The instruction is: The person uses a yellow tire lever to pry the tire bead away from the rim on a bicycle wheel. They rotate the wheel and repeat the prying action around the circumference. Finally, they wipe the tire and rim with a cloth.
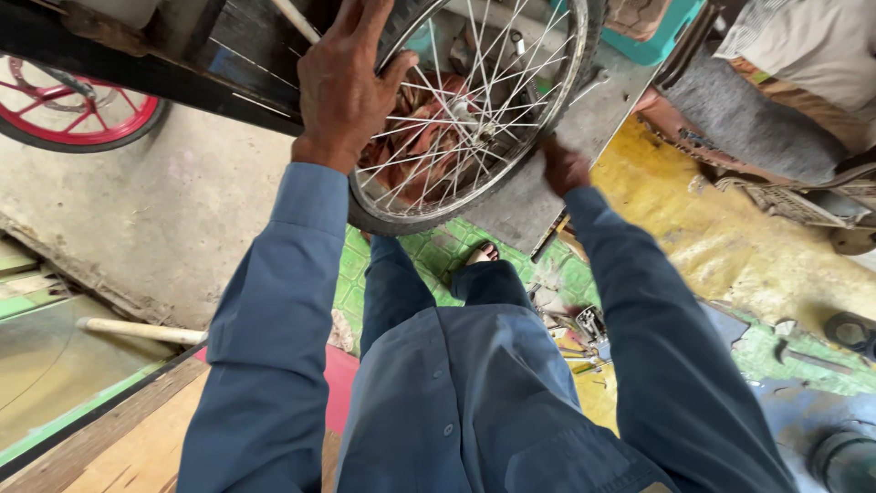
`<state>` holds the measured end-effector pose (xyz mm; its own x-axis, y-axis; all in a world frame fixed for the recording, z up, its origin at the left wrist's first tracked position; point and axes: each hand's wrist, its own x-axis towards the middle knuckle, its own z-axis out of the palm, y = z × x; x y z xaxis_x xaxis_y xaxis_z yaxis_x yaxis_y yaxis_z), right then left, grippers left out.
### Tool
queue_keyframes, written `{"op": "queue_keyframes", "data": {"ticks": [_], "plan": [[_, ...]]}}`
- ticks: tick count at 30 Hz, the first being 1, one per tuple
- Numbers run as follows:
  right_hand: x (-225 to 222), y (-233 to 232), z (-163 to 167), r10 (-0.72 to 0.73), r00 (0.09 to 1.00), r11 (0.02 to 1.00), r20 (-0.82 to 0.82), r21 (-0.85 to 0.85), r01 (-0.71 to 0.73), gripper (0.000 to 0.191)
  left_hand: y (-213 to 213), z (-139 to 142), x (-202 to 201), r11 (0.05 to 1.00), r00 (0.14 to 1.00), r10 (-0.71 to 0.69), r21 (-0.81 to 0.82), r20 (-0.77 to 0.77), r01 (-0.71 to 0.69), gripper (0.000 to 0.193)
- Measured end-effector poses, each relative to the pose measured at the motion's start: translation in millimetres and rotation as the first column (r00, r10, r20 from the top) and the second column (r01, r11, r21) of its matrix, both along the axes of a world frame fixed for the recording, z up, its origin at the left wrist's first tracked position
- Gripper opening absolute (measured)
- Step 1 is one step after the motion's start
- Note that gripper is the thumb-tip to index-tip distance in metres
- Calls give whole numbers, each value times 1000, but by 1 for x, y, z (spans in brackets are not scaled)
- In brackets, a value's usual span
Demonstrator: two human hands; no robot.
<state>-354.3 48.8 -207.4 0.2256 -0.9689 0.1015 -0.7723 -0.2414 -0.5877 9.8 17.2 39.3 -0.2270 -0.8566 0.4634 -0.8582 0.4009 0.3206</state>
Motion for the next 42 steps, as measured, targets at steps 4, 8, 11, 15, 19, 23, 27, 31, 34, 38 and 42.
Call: {"op": "queue_keyframes", "data": {"ticks": [4, 8, 11, 15, 19, 23, 27, 31, 34, 38, 42], "plan": [[4, 8, -5, 148, 986, 987, 79, -68, -143, 24, 0, 0, 2, 997, 1000, -13, -72, -5, 13, 77], [0, -1, -5, 56, 998, 998, 0, -13, -55, 12, -3, -1, 6, 1000, 1000, 11, -4, 3, -11, 69], [-2, -6, -7, 18, 998, 999, 68, 44, -21, 12, -6, -4, 6, 1000, 1000, 4, 15, -7, -4, 66], [0, -7, -12, 214, 974, 975, 78, -71, -208, 12, -8, -10, 12, 999, 1000, -18, -51, 14, 18, 61], [-11, -14, -15, 126, 992, 990, -3, -71, -126, 11, -14, -15, 15, 999, 1000, 23, 42, -3, -23, 54], [-18, -6, -17, 129, 990, 992, 53, -7, -129, 12, -20, -18, 15, 996, 997, 22, -93, 74, -15, 48], [-13, -8, -20, 217, 969, 975, 116, -70, -210, 9, -24, -20, 13, 998, 995, 35, -57, 89, -30, 46], [-11, -23, -17, 108, 990, 994, 92, -42, -105, 12, -23, -18, 8, 998, 996, 32, -58, 82, -27, 47], [-4, -18, -13, 159, 987, 987, 29, -19, -159, 10, -22, -13, -1, 996, 992, 58, -78, 113, -49, 47], [14, -6, -14, 72, 994, 997, -88, 48, -68, 8, -21, -4, -19, 999, 999, 50, -2, 12, -50, 61], [27, -16, -19, -196, 958, 980, -211, -17, 197, 18, -11, -1, -42, 994, 996, 78, -77, 34, -75, 68]]}}
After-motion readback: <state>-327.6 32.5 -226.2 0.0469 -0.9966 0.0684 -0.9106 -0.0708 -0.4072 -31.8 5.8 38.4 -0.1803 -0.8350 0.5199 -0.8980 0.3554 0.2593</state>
